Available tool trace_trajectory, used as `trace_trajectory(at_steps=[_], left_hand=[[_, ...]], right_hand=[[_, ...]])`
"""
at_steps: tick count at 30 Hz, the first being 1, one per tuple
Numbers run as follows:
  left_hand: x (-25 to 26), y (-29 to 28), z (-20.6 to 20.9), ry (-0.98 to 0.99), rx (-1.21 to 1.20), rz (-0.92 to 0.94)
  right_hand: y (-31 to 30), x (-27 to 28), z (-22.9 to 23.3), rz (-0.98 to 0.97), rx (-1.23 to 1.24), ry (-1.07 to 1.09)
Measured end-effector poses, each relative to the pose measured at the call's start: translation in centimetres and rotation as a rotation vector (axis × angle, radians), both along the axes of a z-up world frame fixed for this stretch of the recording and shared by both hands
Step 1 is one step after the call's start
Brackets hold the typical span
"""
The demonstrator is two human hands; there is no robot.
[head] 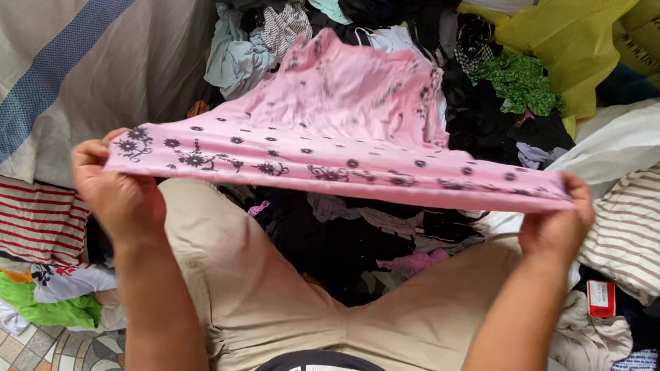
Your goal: The person picks up individual pieces of clothing from a large pile, unfolds them to view their details, and sets them aside into separate groups on the floor.
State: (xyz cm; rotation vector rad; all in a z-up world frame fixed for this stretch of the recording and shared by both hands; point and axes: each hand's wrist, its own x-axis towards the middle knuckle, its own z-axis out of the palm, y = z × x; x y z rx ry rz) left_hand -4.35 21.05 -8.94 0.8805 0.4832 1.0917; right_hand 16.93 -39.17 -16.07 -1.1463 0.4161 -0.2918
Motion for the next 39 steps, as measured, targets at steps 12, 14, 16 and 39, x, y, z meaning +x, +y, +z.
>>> trace_trajectory(at_steps=[12,14,16,39], left_hand=[[10.2,-1.7,15.2,0.085,0.144,-0.312],[14.3,0.4,13.3,0.103,0.161,-0.365],[18.2,1.8,15.8,0.081,0.211,-0.415],[8.8,-0.2,-20.4,1.102,0.823,-0.317]], right_hand=[[3.1,8.5,12.8,0.388,0.083,-0.093],[3.6,13.9,10.5,0.305,0.177,0.028],[4.3,19.6,12.6,0.227,0.290,0.101],[6.0,-0.4,-9.1,0.282,-0.605,0.224]])
